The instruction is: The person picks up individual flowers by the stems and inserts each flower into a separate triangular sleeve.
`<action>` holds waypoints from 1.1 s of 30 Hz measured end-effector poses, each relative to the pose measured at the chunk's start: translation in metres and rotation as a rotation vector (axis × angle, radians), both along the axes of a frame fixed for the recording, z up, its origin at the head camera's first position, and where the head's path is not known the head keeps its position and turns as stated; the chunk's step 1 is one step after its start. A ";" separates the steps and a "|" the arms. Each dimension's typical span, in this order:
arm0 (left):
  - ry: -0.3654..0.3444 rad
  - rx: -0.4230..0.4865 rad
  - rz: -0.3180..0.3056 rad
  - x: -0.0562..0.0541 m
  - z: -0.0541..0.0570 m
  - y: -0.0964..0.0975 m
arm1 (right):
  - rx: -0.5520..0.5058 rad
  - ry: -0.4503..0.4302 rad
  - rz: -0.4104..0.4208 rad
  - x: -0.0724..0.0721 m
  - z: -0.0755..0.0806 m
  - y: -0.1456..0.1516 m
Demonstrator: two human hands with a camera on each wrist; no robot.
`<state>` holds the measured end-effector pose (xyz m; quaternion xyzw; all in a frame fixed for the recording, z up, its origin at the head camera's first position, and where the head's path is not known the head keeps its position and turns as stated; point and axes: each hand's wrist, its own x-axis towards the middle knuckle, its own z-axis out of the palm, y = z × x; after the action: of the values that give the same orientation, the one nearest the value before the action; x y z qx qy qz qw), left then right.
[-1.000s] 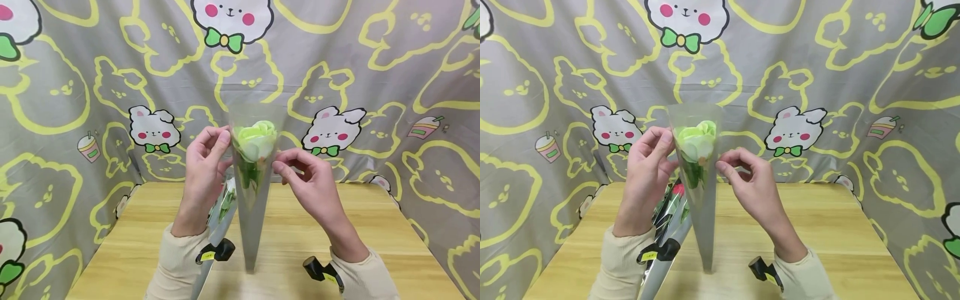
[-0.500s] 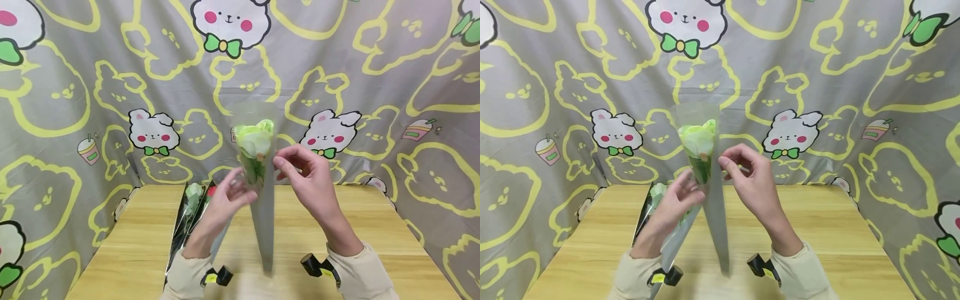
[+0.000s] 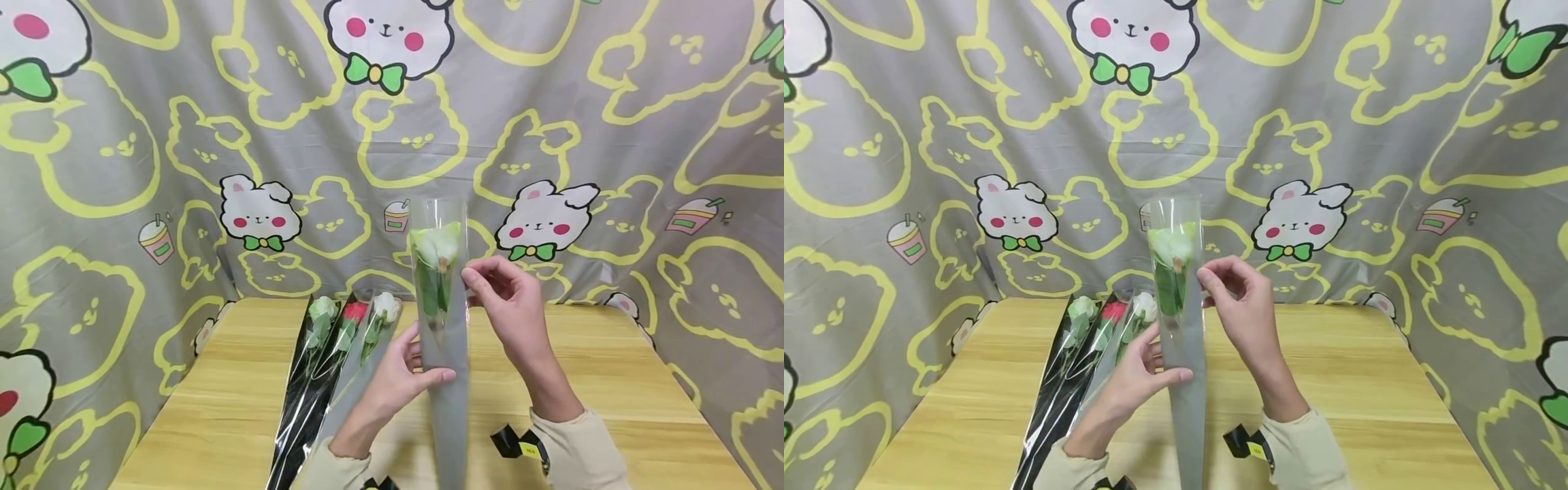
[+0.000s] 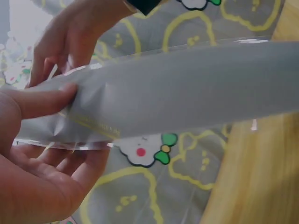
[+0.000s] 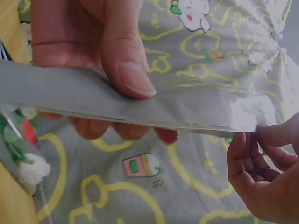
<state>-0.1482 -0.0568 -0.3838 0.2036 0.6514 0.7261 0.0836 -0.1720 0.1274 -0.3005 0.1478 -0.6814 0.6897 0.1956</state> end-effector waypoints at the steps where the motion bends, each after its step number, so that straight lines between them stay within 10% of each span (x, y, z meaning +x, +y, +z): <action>1: -0.007 -0.009 0.021 0.001 -0.002 0.001 | -0.007 -0.009 -0.002 -0.001 -0.004 0.001; 9: -0.143 0.002 0.031 -0.003 -0.027 -0.003 | 0.022 -0.122 -0.060 0.002 -0.041 0.024; 19: -0.308 -0.098 0.170 -0.029 -0.097 -0.022 | -0.100 -0.311 -0.150 0.012 -0.096 0.051; 25: -0.223 -0.261 0.264 -0.030 -0.123 -0.020 | -0.090 -0.319 -0.149 0.008 -0.108 0.061; 33: 0.035 -0.711 0.379 -0.029 -0.120 -0.011 | -0.112 -0.331 -0.152 0.007 -0.114 0.071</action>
<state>-0.1776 -0.0683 -0.5041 0.0510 0.8893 0.4545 0.0024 -0.1647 0.1987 -0.4148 -0.0305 -0.6741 0.7245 0.1404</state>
